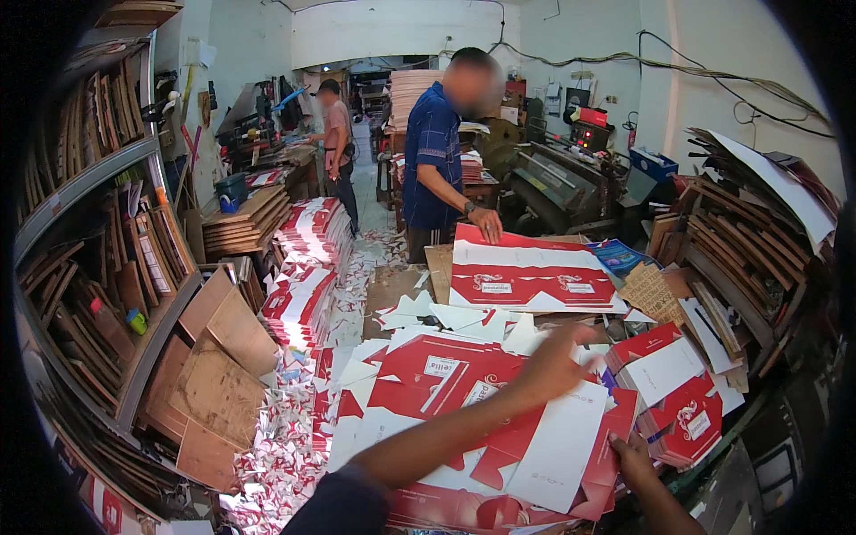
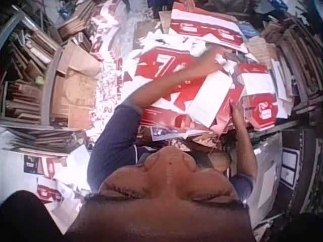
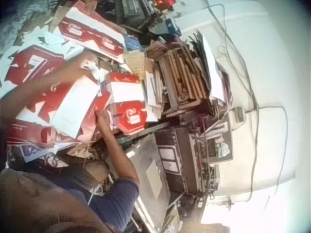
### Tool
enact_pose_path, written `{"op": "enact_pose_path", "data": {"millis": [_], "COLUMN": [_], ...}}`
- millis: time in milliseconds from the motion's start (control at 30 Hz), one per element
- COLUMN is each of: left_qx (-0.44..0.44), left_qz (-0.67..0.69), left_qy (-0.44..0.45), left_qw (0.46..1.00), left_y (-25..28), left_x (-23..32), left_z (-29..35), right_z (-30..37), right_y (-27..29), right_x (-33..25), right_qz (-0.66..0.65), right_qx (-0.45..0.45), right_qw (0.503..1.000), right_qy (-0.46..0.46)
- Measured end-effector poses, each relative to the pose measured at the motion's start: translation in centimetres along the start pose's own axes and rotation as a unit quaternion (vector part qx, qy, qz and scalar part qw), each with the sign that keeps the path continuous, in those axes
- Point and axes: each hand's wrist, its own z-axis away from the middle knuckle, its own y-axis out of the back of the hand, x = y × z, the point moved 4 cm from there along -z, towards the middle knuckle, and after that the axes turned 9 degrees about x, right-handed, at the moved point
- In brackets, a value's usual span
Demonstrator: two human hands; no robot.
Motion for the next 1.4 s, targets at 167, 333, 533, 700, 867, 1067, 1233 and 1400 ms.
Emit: {"op": "enact_pose_path", "data": {"millis": [167, 333, 533, 700, 867, 1067, 1233, 1400], "left_qx": [-0.065, -0.200, -0.187, -0.200, -0.194, -0.178, -0.199, -0.151], "left_qz": [-0.130, -0.080, -0.034, -0.060, -0.063, -0.045, -0.045, -0.022], "left_qy": [-0.121, -0.037, -0.041, -0.031, -0.044, -0.033, -0.019, -0.060], "left_qw": [0.982, 0.976, 0.981, 0.978, 0.978, 0.982, 0.979, 0.987], "left_y": [-12.3, -13.9, -13.6, -13.2, -14.0, -14.0, -13.3, -13.5], "left_x": [-3.6, -6.4, -5.7, -5.8, -6.2, -6.6, -5.3, -5.4], "left_z": [3.0, 5.3, 5.0, 4.8, 4.8, 5.1, 4.3, 4.5], "right_z": [1.4, 3.1, 3.3, 1.4, -0.6, -1.5, -1.1, -1.4], "right_y": [0.8, -0.3, 0.6, 2.7, 2.7, 3.6, 4.0, 4.1], "right_x": [-3.0, -3.3, -1.2, 0.8, -3.8, -3.4, -3.0, -1.5], "right_qz": [0.146, 0.113, -0.002, 0.033, 0.056, -0.006, -0.093, -0.110], "right_qx": [0.001, 0.017, 0.091, 0.100, 0.061, 0.075, 0.049, 0.044], "right_qw": [0.989, 0.993, 0.995, 0.991, 0.990, 0.995, 0.988, 0.986], "right_qy": [0.012, 0.019, -0.037, -0.078, -0.111, -0.058, -0.109, -0.121]}}
